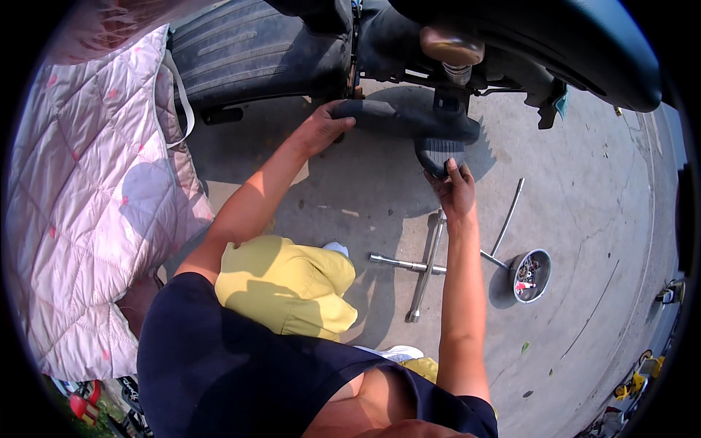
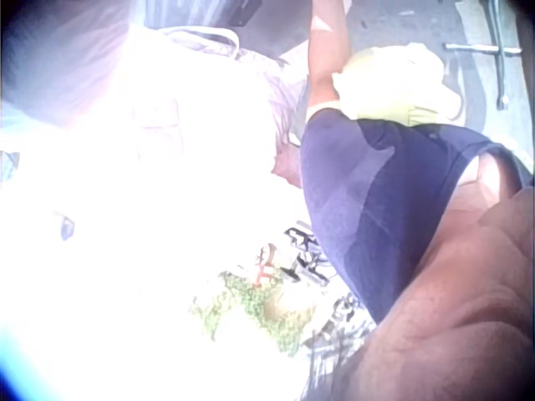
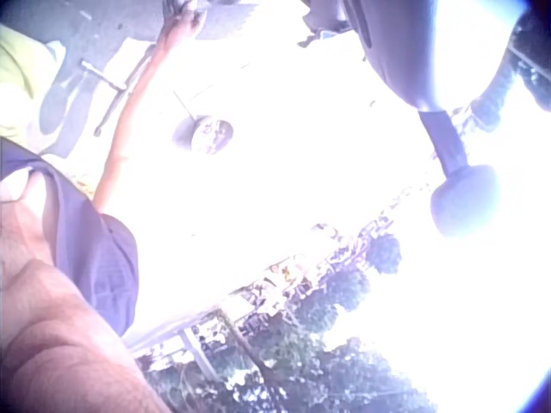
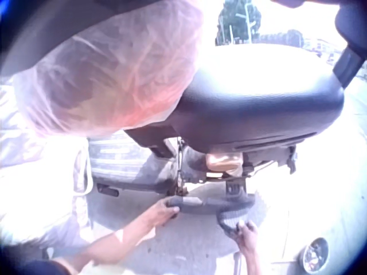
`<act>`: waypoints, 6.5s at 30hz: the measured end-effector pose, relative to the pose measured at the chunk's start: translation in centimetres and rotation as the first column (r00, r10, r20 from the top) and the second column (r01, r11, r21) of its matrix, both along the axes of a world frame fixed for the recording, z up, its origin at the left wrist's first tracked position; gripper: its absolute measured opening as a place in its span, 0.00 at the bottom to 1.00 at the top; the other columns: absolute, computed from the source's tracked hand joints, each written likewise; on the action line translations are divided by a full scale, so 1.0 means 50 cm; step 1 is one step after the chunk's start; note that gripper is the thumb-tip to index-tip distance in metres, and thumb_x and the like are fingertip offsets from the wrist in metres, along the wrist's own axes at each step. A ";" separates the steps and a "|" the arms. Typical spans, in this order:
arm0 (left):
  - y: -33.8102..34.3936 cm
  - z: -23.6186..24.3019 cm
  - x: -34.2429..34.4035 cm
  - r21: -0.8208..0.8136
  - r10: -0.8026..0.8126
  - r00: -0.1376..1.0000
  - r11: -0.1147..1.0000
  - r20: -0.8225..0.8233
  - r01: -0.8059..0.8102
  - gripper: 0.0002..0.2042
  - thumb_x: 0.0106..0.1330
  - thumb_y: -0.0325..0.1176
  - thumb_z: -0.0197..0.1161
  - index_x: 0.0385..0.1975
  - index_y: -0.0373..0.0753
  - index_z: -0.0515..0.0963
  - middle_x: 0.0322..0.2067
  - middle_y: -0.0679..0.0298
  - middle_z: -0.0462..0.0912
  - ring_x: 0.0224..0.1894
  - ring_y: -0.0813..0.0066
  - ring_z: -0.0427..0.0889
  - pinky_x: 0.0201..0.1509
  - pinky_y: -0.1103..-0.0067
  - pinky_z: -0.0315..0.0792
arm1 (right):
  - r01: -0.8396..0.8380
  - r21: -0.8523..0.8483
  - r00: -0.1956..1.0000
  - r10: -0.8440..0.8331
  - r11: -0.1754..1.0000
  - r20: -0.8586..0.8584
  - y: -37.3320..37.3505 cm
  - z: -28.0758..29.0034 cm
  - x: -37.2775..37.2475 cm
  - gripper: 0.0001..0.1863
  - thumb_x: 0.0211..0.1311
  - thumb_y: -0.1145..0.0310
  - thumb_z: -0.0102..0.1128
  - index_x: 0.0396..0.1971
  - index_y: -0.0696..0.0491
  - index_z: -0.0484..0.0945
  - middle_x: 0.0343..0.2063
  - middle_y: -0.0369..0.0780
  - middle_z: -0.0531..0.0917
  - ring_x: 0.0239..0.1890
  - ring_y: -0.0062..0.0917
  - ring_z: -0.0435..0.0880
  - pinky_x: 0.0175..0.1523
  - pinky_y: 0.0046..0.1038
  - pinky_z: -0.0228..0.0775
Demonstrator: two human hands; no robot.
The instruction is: The person uses a screwdriver and wrench to loosen and tighten bolts on the rear section of a scooter. They remove a plastic cover, adjust components near the suspension, and reattach the cover.
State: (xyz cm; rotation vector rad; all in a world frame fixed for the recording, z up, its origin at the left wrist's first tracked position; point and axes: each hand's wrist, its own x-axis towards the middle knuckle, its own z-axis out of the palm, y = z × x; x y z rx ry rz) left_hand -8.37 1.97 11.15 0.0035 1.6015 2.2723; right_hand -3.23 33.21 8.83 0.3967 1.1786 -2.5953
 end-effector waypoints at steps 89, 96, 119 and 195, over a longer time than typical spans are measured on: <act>0.094 -0.042 -0.100 0.407 0.278 0.900 0.819 0.335 -0.405 0.45 0.47 0.58 0.68 0.62 0.38 0.60 0.61 0.59 0.64 0.66 0.60 0.58 0.72 0.60 0.48 | 0.259 0.048 0.962 -0.262 0.965 0.071 -0.038 -0.067 -0.137 0.27 0.62 0.74 0.56 0.59 0.62 0.58 0.50 0.50 0.73 0.48 0.41 0.79 0.45 0.44 0.81; 0.138 -0.026 -0.142 0.377 0.273 0.931 0.858 0.241 -0.349 0.31 0.55 0.42 0.71 0.56 0.38 0.65 0.56 0.59 0.69 0.61 0.61 0.65 0.69 0.65 0.57 | 0.253 0.035 0.963 -0.255 0.967 0.091 -0.036 -0.061 -0.128 0.28 0.62 0.74 0.56 0.60 0.62 0.57 0.50 0.50 0.73 0.48 0.41 0.79 0.43 0.42 0.83; 0.146 -0.020 -0.147 0.383 0.342 0.919 0.836 0.193 -0.392 0.27 0.55 0.32 0.70 0.54 0.35 0.67 0.52 0.58 0.72 0.58 0.60 0.68 0.66 0.62 0.62 | 0.276 0.050 0.957 -0.279 0.960 0.079 -0.042 -0.062 -0.147 0.30 0.63 0.73 0.56 0.62 0.58 0.55 0.52 0.48 0.72 0.50 0.41 0.77 0.47 0.43 0.81; 0.094 -0.019 -0.112 0.131 0.261 0.962 0.954 0.078 -0.269 0.28 0.49 0.34 0.74 0.52 0.41 0.72 0.50 0.62 0.75 0.55 0.67 0.73 0.62 0.65 0.67 | 0.076 0.165 0.994 -0.062 0.983 -0.084 0.003 -0.132 -0.203 0.24 0.51 0.81 0.61 0.49 0.58 0.67 0.43 0.39 0.75 0.46 0.26 0.74 0.55 0.28 0.65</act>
